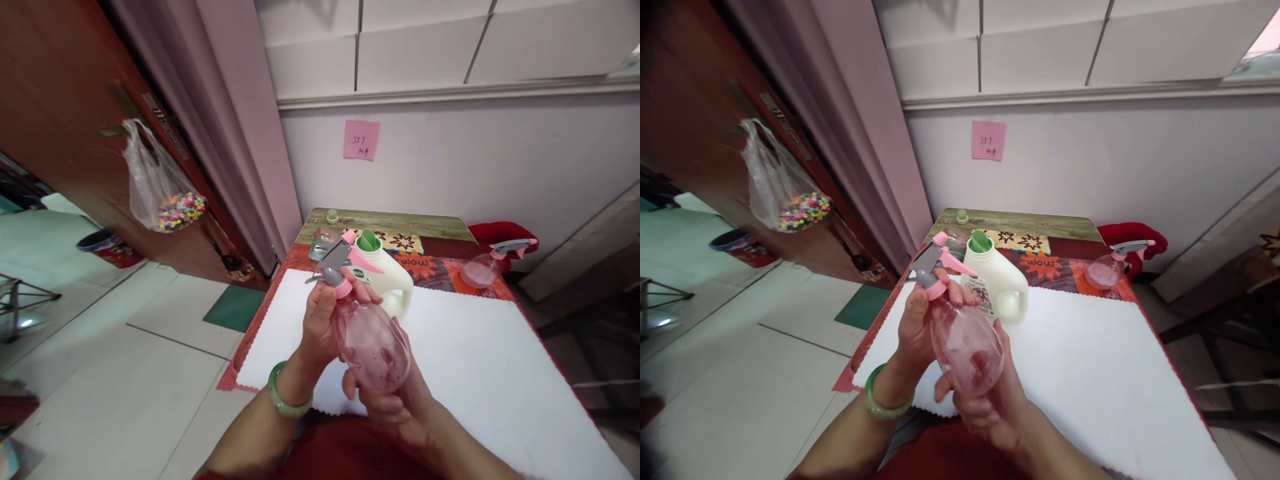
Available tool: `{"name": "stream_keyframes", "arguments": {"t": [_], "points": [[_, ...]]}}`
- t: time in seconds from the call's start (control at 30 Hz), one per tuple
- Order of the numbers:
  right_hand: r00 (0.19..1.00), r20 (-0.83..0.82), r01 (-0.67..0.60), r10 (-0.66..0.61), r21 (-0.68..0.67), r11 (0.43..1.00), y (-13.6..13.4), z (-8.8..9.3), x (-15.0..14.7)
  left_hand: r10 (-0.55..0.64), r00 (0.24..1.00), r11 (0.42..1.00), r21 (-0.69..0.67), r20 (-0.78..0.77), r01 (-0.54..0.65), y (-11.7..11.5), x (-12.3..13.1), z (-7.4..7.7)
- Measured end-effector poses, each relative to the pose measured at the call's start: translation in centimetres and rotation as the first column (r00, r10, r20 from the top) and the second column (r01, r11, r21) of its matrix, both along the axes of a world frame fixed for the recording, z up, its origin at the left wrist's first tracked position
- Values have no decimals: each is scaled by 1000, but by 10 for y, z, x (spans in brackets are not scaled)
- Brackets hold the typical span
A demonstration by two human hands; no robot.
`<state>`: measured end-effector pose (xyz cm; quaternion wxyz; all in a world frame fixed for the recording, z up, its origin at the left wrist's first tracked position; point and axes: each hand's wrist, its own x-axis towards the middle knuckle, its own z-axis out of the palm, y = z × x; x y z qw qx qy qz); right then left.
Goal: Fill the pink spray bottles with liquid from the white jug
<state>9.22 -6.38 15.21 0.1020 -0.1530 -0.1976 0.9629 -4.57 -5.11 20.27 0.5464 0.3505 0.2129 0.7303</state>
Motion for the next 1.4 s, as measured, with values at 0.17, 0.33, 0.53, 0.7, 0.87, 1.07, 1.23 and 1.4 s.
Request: {"name": "stream_keyframes", "arguments": {"t": [0.17,0.33,0.53,0.7,0.87,1.07,1.23,1.4], "points": [[739,205,511,-641,450,733,-9,7,-11,189,982,981,-34,8,-189,-2,-10,3],[708,67,425,-703,754,500,-17,6,-20,182,983,981,-73,31,-180,-7,-32,-2],[988,-141,-60,56,-23,998,-5,-15,-38,235,972,971,-35,-14,-235,-19,-53,-9],[997,41,-62,64,-59,996,-7,-24,-54,251,967,967,-26,-45,-252,-29,-64,-16],[832,210,379,-514,462,802,-13,-17,-63,399,911,914,-39,-108,-405,-27,-74,-24],[932,115,270,-345,415,869,-17,-28,-70,327,934,939,-58,-145,-338,-23,-82,-21],[921,81,313,-381,428,848,-14,-31,-75,285,941,942,-128,-180,-310,-34,-82,-40],[923,193,210,-332,470,857,2,-35,-73,-29,960,945,-321,-279,-65,-52,-78,-76]]}}
